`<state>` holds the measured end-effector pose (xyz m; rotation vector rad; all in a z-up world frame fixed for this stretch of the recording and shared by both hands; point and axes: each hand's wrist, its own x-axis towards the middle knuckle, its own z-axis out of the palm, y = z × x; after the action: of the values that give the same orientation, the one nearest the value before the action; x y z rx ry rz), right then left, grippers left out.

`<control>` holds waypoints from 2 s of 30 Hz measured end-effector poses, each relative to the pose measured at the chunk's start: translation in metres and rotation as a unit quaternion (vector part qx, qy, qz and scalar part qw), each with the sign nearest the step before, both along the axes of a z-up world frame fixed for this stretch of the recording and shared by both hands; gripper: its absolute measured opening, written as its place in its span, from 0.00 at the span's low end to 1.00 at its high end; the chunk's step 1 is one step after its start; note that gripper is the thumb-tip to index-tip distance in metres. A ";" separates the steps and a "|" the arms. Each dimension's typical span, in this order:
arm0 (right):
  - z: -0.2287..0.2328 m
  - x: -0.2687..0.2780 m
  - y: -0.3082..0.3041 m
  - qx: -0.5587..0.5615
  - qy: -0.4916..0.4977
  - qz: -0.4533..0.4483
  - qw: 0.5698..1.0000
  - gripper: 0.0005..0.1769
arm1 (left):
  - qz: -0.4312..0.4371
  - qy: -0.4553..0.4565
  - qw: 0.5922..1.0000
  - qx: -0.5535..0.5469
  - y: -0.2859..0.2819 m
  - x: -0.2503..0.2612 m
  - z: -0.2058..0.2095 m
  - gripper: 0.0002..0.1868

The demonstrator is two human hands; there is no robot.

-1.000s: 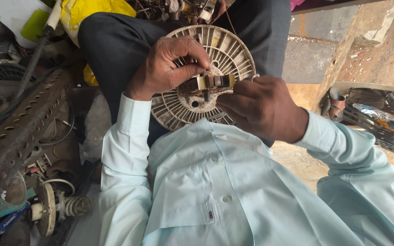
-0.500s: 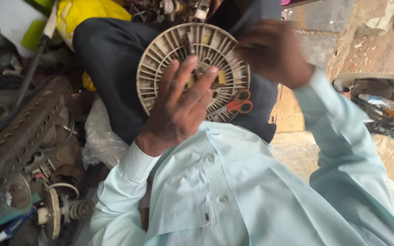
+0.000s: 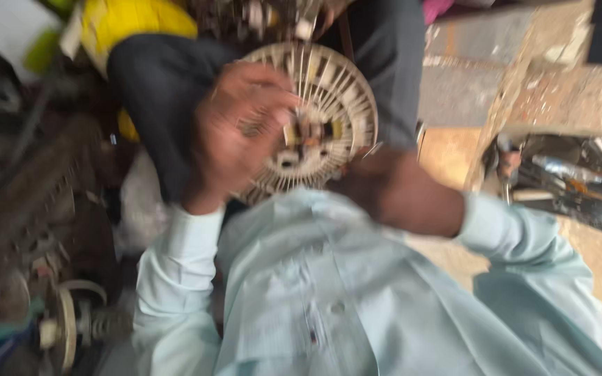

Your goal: The person sits on the floor and winds copper wire around a motor stator core held in their lap. They repeatedly wrap the wire by hand, occasionally pause to adjust the coil, and continue winding until the end of the clip.

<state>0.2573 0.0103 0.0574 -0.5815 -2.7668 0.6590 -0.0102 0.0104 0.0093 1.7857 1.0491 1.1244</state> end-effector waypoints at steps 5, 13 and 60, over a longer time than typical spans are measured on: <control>-0.054 -0.015 0.080 -0.012 0.073 -0.074 0.994 0.08 | 0.090 0.150 0.956 0.236 -0.022 0.025 0.031 0.05; -0.024 -0.051 0.051 -0.025 0.069 -0.142 0.987 0.12 | -0.098 0.108 0.987 -0.062 0.052 -0.006 -0.022 0.05; -0.070 -0.030 0.092 0.016 0.108 -0.135 0.985 0.06 | 0.118 -0.082 0.990 0.001 0.002 0.021 0.013 0.03</control>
<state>0.2273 0.1021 -0.0129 -0.8074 -2.4351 0.5762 0.0106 0.0124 0.0226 1.5689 1.1815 1.3911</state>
